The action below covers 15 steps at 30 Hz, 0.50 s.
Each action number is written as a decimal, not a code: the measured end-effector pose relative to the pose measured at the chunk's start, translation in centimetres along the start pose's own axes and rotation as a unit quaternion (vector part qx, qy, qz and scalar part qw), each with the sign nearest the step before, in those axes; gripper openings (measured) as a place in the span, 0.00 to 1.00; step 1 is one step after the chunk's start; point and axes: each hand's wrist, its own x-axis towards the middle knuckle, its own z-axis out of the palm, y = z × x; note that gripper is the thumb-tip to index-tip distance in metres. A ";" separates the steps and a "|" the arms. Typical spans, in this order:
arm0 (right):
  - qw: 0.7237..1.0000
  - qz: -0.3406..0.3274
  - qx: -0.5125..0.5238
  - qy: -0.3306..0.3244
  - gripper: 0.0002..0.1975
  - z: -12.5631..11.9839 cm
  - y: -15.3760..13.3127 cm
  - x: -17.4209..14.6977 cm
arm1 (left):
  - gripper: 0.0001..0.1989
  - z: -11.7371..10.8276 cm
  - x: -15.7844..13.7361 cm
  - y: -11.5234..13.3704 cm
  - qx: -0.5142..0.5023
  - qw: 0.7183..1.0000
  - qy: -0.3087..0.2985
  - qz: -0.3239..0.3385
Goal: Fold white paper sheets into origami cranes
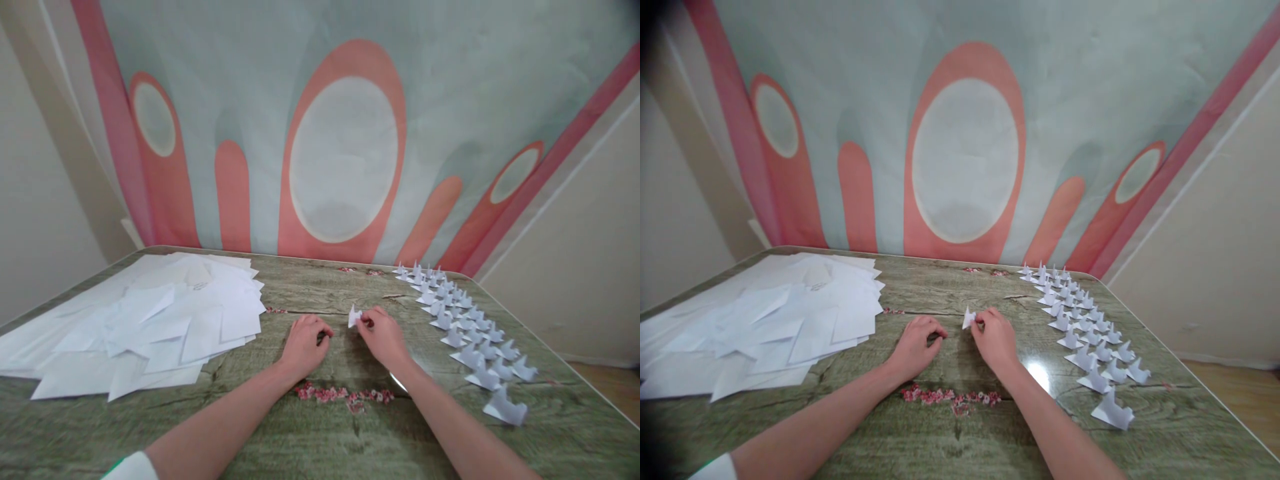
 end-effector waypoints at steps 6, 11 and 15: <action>0.988 0.138 -0.028 0.057 0.15 -1.1 7.0 5.1 | 0.08 0.0 0.1 -0.1 0.006 1.000 -0.004 -0.002; 0.961 0.258 -0.051 0.080 0.14 -0.7 10.4 7.7 | 0.08 0.0 0.1 -0.2 0.013 1.000 -0.010 0.000; 0.935 0.336 -0.066 0.089 0.16 0.2 11.5 9.2 | 0.08 0.0 0.1 -0.3 0.014 1.000 -0.009 0.006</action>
